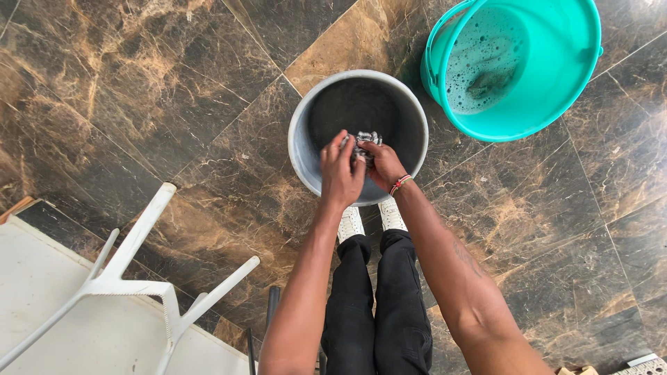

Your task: The person wipes down the seat and legs of a white plastic chair using a cloth and soapy water from a bucket.

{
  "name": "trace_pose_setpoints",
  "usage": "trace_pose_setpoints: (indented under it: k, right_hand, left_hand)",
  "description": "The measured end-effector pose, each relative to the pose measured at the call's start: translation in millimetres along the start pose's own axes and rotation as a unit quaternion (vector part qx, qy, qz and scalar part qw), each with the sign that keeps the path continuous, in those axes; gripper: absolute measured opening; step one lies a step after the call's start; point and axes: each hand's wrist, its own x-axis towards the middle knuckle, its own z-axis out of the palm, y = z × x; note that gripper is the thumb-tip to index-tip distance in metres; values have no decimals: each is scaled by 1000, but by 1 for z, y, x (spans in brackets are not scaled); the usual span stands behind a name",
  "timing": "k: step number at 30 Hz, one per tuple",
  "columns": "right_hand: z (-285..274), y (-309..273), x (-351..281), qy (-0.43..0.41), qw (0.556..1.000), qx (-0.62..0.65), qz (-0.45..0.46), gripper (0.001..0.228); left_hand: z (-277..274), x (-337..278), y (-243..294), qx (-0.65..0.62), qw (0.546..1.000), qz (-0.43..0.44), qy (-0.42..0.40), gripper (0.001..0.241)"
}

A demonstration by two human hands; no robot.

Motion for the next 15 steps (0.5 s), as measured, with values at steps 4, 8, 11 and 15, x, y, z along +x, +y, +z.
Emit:
trace_pose_setpoints:
  k: [4, 8, 11, 15]
  right_hand:
    - [18, -17, -52, -105, 983, 126, 84, 18]
    - [20, -7, -82, -191, 961, 171, 107, 30]
    - [10, -6, -85, -220, 949, 195, 116, 33]
    - [7, -33, -95, -215, 968, 91, 92, 19]
  left_hand:
    - [-14, -3, -3, -215, 955, -205, -3, 80]
    - [10, 27, -18, -494, 829, -248, -85, 64]
    - [10, 44, 8, -529, 811, -199, -149, 60]
    - [28, 57, 15, -426, 882, -120, -162, 41]
